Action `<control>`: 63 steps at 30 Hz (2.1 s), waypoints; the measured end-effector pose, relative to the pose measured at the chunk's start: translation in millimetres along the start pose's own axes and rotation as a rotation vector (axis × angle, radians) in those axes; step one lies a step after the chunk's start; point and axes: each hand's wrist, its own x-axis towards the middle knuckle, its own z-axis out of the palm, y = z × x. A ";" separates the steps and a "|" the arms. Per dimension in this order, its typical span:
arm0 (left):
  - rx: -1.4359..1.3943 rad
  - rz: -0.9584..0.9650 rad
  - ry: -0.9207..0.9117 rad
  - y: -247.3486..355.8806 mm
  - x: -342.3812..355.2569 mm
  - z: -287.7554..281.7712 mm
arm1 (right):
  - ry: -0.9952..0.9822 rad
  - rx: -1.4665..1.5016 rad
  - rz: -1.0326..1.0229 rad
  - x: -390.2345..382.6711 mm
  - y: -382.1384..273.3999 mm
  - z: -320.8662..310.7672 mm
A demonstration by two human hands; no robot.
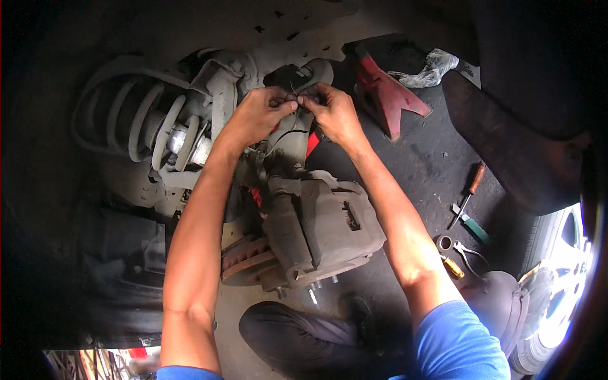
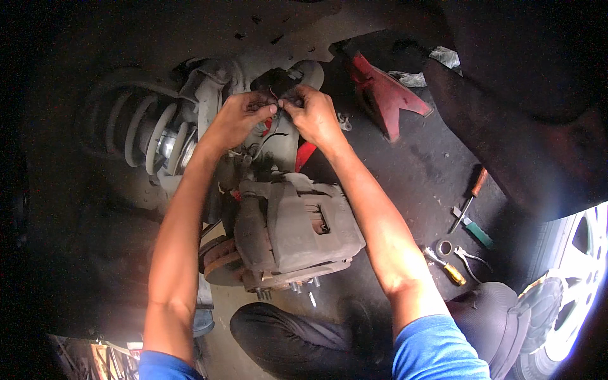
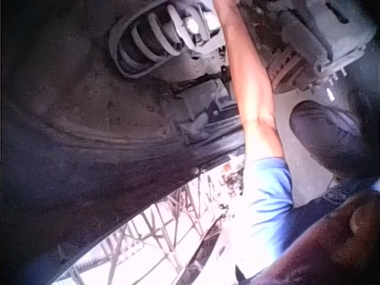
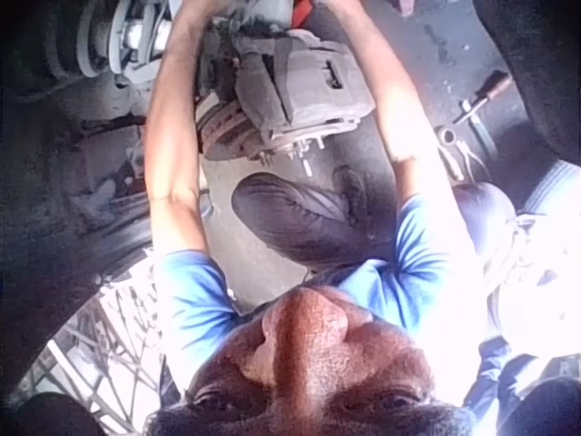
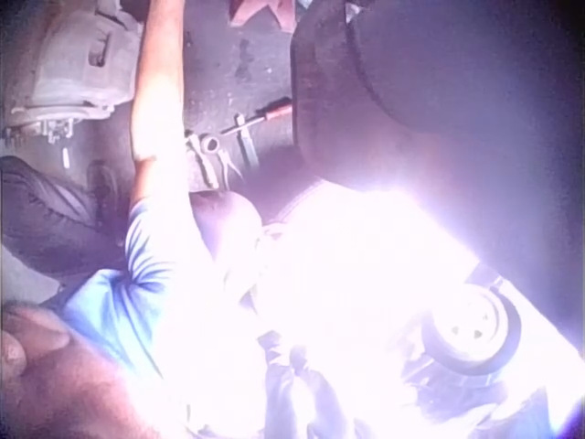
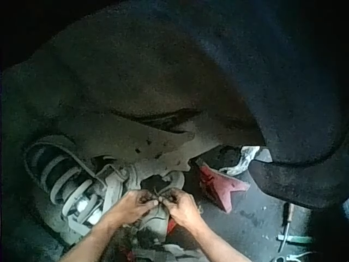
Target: Inspecting and repairing the brake sensor wiring and associated components on a vehicle.
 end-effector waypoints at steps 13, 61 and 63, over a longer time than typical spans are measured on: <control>-0.035 -0.104 0.004 -1.8 2.8 -2.2 | -0.106 0.120 0.045 3.4 18.2 3.8; -0.140 -0.083 0.061 0.3 6.5 -4.7 | -0.197 0.384 0.059 6.8 0.2 3.6; -0.097 -0.061 0.069 3.0 7.6 -1.3 | -0.181 0.357 0.089 8.7 1.7 0.7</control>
